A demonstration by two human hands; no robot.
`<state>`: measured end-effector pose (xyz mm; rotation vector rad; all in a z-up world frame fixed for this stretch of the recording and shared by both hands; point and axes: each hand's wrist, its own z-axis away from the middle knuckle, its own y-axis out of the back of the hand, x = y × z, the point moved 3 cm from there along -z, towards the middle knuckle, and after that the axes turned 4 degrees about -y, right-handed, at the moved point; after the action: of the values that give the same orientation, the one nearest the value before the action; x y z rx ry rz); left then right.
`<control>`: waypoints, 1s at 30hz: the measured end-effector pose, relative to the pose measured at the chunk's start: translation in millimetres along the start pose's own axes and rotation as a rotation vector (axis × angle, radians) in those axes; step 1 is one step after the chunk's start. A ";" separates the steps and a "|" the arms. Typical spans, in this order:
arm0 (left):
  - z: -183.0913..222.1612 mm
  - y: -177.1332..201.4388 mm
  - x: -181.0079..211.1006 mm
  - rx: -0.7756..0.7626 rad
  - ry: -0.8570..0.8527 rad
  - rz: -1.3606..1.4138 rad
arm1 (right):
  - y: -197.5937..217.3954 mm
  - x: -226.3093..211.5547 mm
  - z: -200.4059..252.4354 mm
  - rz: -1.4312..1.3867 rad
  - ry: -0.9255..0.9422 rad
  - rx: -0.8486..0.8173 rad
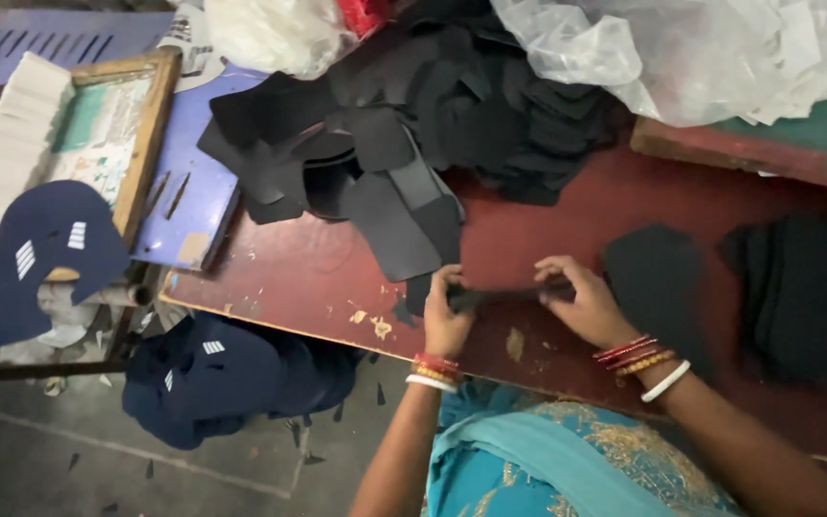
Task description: Sorting and stacking black shoe components on a table in a workshop.
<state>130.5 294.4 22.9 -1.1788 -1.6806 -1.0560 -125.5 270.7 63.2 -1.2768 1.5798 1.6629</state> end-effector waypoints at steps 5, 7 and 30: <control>-23.1 17.5 12.3 -0.143 0.451 0.304 | 24.8 -20.4 -3.0 -0.043 -0.344 0.015; -20.3 14.4 26.9 -0.191 0.349 0.705 | 22.6 -23.8 2.8 -0.303 -0.442 0.044; 85.9 -205.1 43.4 -0.395 0.731 1.109 | 72.3 -55.8 115.6 0.805 0.054 0.384</control>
<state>-89.4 343.1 -1.2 -1.4283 -0.1376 -0.8889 -196.1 380.0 132.2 -0.5021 2.5012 1.6043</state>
